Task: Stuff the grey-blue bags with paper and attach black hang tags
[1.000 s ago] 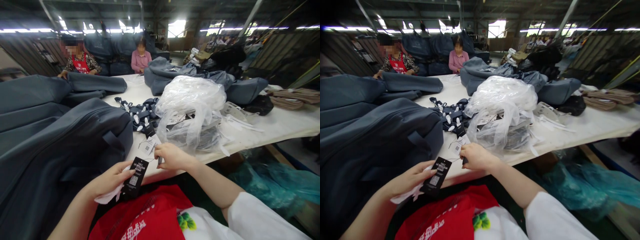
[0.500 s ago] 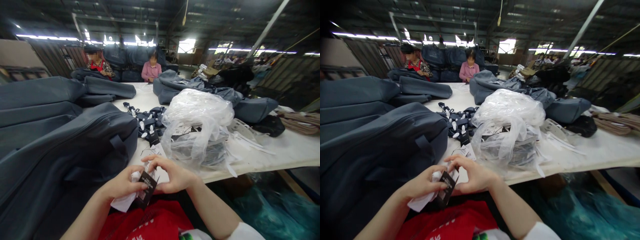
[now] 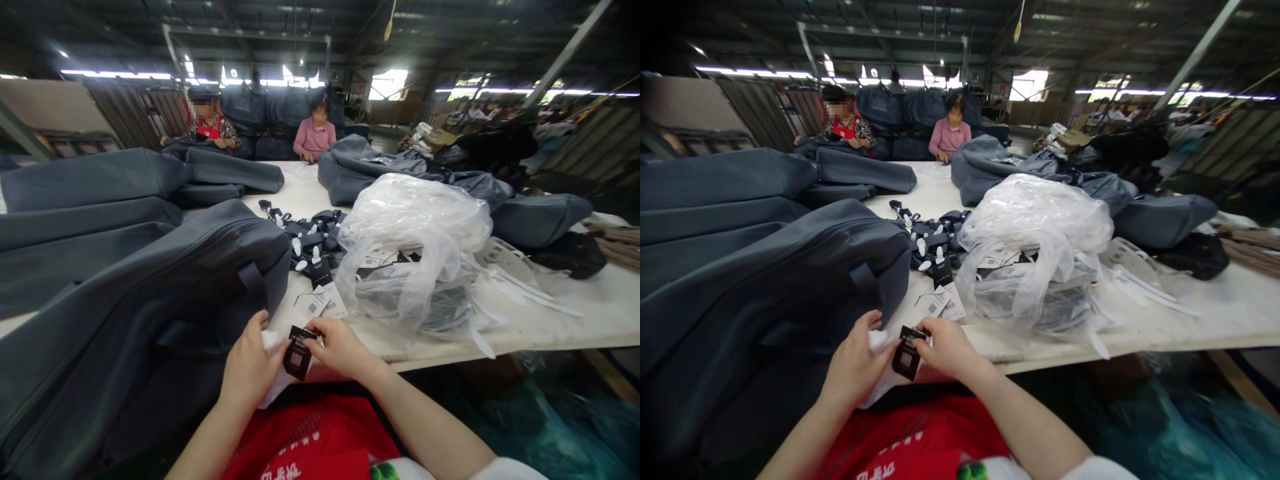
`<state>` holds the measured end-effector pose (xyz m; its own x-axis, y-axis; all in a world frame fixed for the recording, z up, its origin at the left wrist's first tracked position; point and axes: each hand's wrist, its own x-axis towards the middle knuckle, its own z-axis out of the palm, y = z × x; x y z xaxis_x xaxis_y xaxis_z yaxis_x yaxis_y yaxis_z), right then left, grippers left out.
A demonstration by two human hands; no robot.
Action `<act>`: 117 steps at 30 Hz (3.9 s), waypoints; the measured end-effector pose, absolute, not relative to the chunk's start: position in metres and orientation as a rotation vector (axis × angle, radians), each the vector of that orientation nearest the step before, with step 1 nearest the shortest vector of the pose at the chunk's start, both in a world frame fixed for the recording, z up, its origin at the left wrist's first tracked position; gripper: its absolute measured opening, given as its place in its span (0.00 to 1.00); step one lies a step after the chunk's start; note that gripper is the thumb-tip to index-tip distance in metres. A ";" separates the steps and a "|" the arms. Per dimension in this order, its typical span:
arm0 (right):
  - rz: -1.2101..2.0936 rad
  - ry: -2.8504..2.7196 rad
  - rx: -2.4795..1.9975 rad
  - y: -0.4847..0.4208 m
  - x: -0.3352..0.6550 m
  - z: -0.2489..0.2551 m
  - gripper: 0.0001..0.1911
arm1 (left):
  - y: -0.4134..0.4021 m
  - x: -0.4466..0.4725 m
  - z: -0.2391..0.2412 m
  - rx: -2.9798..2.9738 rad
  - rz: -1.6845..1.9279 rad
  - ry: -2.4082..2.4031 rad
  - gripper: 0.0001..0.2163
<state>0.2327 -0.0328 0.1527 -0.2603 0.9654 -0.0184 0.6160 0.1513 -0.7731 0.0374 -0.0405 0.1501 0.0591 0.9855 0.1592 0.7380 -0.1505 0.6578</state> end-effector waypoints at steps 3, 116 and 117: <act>0.949 -1.965 -1.467 -0.036 0.225 0.149 0.03 | -0.053 0.049 0.154 2.137 0.976 1.684 0.25; 1.060 -2.347 -0.333 0.014 0.072 0.237 0.19 | -0.095 -0.070 0.178 1.913 1.103 2.081 0.13; 1.076 -2.334 -0.333 0.015 0.072 0.236 0.21 | -0.094 -0.075 0.175 1.937 1.182 1.991 0.14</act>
<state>0.0722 0.0149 0.2360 -0.8218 0.4316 0.3720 -0.0025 0.6501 -0.7598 -0.0752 -0.0938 0.1752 -0.1723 0.8912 0.4195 0.7950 -0.1256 0.5934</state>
